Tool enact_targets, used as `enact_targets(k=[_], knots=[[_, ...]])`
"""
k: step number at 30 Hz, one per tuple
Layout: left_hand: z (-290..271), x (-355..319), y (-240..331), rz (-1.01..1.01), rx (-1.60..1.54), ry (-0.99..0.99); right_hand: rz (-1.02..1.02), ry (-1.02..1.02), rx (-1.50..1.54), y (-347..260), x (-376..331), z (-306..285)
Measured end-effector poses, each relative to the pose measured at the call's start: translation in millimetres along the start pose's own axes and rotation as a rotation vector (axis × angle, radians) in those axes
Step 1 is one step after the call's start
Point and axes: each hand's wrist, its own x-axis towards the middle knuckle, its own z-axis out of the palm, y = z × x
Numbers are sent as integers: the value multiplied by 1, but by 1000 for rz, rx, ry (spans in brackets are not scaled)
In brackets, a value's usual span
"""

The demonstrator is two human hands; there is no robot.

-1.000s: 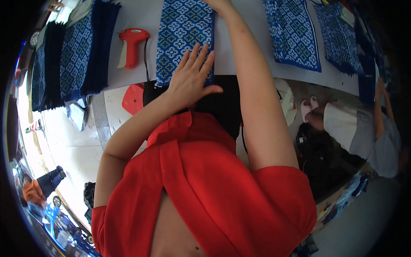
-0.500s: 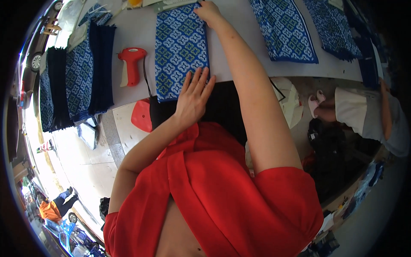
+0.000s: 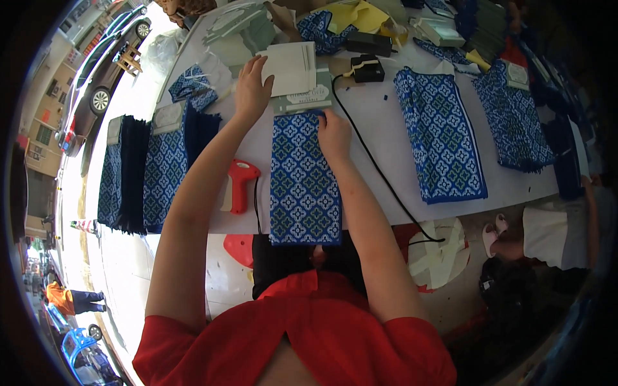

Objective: The person packages microfiber cleaning cloths by folding them by hand, then applying labels to each cloth using a glue gun.

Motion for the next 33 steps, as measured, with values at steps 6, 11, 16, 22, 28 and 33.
enact_targets(k=[6, 11, 16, 22, 28, 33], knots=[[37, 45, -41, 223, 434, -37, -31, -45, -24, -6, 7, 1], [67, 30, -52, 329, 647, -10, -31, -69, -104, -1, -1, 2], [56, 25, -32, 440, 728, 72, 59, -124, -107, -1, -3, -4], [35, 17, -35, 322, 306, -273, 0, -121, -93, -6, 6, 0], [36, -5, -25, 147, 222, -457, 1, -137, -111, -7, 4, -3], [39, -6, -25, 143, 173, -412, 5, -170, -42, -6, -2, -7]])
